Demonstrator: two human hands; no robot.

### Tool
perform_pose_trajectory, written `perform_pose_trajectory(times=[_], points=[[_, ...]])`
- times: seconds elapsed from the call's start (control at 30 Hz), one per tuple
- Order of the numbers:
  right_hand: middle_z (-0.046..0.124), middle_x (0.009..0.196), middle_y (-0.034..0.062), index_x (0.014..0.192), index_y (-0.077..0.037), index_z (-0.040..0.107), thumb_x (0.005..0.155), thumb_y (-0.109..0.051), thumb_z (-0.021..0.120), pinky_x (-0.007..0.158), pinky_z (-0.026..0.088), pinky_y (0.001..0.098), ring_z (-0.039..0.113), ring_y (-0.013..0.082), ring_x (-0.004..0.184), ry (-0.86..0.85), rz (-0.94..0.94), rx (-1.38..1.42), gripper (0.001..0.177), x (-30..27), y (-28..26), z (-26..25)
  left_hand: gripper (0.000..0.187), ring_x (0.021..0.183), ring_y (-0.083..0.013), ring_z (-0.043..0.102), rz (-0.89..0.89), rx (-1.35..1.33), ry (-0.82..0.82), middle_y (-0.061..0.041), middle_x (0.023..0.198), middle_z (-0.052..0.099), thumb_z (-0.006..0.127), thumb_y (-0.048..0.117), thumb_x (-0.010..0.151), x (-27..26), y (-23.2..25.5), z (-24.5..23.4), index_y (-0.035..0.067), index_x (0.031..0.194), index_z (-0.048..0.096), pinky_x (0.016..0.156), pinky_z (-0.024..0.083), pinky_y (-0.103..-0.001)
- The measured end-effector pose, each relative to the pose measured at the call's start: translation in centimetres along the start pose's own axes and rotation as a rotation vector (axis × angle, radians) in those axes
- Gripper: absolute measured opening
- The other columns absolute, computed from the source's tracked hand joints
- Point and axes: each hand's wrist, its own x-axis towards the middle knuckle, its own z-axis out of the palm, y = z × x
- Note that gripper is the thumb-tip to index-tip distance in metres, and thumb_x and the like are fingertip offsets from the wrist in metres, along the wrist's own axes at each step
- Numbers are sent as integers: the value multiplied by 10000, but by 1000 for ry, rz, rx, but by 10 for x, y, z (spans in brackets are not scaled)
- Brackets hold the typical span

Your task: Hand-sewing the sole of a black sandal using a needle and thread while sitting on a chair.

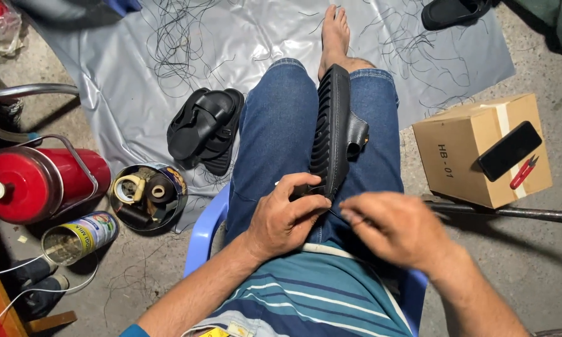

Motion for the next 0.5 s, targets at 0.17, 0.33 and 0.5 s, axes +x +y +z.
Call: perform_pose_trajectory(times=[0.17, 0.33, 0.5], points=[[654, 679, 87, 901, -106, 647, 773, -114, 597, 571, 523, 364, 643, 287, 654, 26, -73, -55, 137, 24, 10, -7, 169, 817, -291, 650, 0, -4, -2, -47, 1089, 563, 654, 115, 778, 2, 4, -5, 227, 904, 669, 660, 553, -379], [632, 651, 10, 880, -155, 641, 808, -141, 597, 573, 500, 325, 613, 225, 614, 106, -100, -77, 86, 27, 23, 3, 242, 840, -338, 646, -54, -26, -34, -92, 1104, 572, 600, 154, 834, 11, 15, -20, 211, 1068, 621, 640, 548, -411], [587, 597, 29, 862, -142, 649, 810, -136, 613, 541, 484, 329, 581, 233, 559, 138, -141, -109, 63, 30, 21, 4, 201, 878, -332, 636, -135, 154, -215, -109, 1054, 586, 553, 174, 862, 16, 15, -39, 167, 1050, 622, 672, 527, -408]])
